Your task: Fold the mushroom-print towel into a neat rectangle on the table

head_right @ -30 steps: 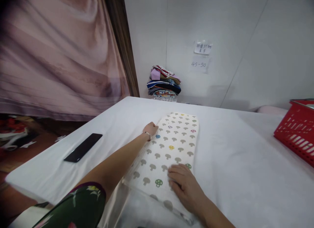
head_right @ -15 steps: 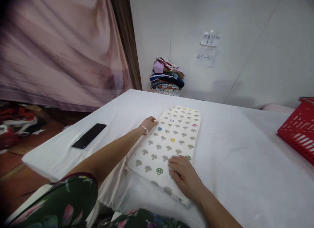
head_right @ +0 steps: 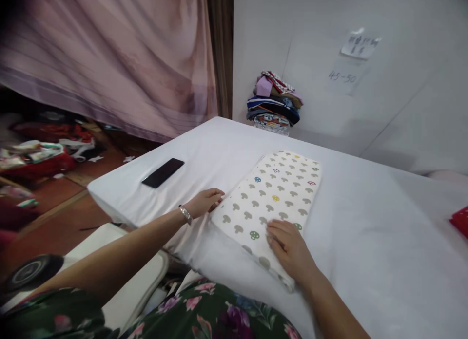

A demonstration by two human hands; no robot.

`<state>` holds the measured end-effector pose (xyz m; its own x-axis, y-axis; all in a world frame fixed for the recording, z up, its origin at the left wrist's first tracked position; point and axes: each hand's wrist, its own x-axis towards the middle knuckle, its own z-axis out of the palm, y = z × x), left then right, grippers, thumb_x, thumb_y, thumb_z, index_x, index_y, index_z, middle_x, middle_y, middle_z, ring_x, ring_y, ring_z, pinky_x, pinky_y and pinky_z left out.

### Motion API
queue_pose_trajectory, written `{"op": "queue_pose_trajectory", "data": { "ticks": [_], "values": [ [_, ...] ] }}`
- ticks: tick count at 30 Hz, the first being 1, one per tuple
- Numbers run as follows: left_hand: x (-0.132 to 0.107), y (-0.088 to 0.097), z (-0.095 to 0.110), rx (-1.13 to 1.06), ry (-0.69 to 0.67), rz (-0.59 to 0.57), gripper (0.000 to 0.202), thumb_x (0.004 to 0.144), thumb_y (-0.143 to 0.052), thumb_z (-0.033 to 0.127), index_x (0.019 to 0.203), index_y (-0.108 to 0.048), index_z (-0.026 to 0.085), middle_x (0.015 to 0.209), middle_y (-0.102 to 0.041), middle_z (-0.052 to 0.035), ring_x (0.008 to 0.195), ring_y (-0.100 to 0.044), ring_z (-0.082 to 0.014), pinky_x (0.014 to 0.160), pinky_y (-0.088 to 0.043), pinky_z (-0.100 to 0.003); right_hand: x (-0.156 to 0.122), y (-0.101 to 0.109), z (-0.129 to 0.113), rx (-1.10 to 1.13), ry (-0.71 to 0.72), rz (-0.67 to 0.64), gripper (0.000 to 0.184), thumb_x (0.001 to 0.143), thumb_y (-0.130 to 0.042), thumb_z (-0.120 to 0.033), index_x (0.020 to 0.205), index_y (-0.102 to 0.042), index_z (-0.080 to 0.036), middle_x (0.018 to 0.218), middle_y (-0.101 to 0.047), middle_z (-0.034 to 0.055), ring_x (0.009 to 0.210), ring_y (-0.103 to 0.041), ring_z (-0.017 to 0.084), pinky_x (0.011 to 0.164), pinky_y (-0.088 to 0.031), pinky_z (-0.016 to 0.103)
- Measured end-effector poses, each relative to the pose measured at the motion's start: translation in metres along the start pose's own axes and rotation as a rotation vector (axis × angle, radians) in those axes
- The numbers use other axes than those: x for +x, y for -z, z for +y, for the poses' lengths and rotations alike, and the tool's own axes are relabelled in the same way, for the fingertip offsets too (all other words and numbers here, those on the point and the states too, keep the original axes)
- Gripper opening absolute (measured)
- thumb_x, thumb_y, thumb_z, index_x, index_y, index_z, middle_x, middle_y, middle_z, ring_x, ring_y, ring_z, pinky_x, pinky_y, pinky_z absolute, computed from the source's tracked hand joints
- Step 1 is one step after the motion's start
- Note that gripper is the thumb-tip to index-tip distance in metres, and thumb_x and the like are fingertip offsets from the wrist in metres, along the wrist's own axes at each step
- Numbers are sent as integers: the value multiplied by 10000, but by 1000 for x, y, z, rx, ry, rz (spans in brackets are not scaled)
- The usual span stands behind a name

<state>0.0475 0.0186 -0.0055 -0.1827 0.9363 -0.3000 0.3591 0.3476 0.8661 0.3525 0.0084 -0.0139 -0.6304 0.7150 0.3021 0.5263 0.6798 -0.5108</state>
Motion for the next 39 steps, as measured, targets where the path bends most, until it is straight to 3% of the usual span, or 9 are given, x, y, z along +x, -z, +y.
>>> {"op": "queue_pose_trajectory", "data": {
  "ticks": [5, 9, 16, 19, 22, 26, 29, 33, 39],
  "values": [
    [-30, 6, -9, 52, -107, -33, 261, 734, -537, 349, 946, -582, 204, 732, -630, 7, 483, -536, -98, 462, -413, -219, 7, 10, -13, -39, -11, -92, 235, 861, -472, -302, 1030, -628, -254, 1116, -612, 51, 1065, -532, 236, 961, -363, 488],
    [-48, 1, -8, 129, -235, 108, 265, 715, -571, 322, 959, -592, 220, 820, -626, 10, 629, -560, -104, 586, -440, -218, 24, 13, -40, 21, -24, -153, 283, 871, -451, -358, 1103, -591, -277, 1144, -598, 41, 1059, -537, 228, 921, -405, 438],
    [-60, -21, 10, -234, -289, 51, 281, 780, -501, 321, 1024, -531, 186, 827, -617, -20, 640, -570, -105, 569, -463, -221, 75, -25, -89, 45, -134, -189, 610, 738, -578, -506, 1259, -434, -224, 1060, -603, 80, 880, -584, 229, 701, -446, 327],
    [-59, -24, 11, -400, -258, -28, 289, 792, -477, 289, 1053, -506, 169, 886, -628, -47, 716, -600, -122, 600, -481, -227, 89, -41, -87, 72, -149, -116, 431, 773, -552, -406, 1155, -505, -210, 861, -625, 43, 743, -574, 189, 636, -417, 288],
    [-56, -17, 4, -349, -274, 32, 305, 771, -492, 251, 1067, -511, 183, 1013, -615, -51, 745, -602, -120, 610, -475, -226, 88, -47, -75, 216, -225, -51, 351, 782, -519, -303, 1122, -530, -217, 689, -581, -8, 590, -526, 142, 560, -413, 267],
    [-51, -4, -10, 60, -312, 230, 218, 756, -517, 259, 948, -606, 205, 865, -644, -11, 690, -565, -118, 634, -442, -235, 80, -46, -62, 557, -386, 22, 424, 766, -513, -296, 1180, -473, -213, 743, -582, -2, 561, -528, 127, 504, -459, 261],
    [-49, -3, -13, 252, -308, 222, 148, 748, -526, 260, 830, -643, 220, 783, -649, 8, 663, -555, -120, 642, -421, -234, 78, -44, -62, 723, -432, 43, 458, 760, -520, -296, 1202, -436, -211, 791, -587, 13, 578, -539, 127, 488, -479, 255],
    [-49, -10, -6, 227, -286, 124, 229, 803, -467, 364, 780, -646, 223, 726, -651, 12, 652, -565, -126, 628, -412, -223, 79, -44, -66, 719, -424, 27, 489, 758, -529, -297, 1229, -421, -219, 779, -580, 9, 543, -517, 117, 474, -479, 252],
    [-48, -17, 1, 246, -203, 134, 380, 731, -557, 422, 1046, -571, 211, 747, -629, -7, 691, -580, -163, 626, -405, -243, 77, -49, -65, 665, -379, 23, 525, 769, -528, -296, 1272, -389, -243, 842, -592, 17, 570, -523, 122, 479, -475, 249]
  ]
}}
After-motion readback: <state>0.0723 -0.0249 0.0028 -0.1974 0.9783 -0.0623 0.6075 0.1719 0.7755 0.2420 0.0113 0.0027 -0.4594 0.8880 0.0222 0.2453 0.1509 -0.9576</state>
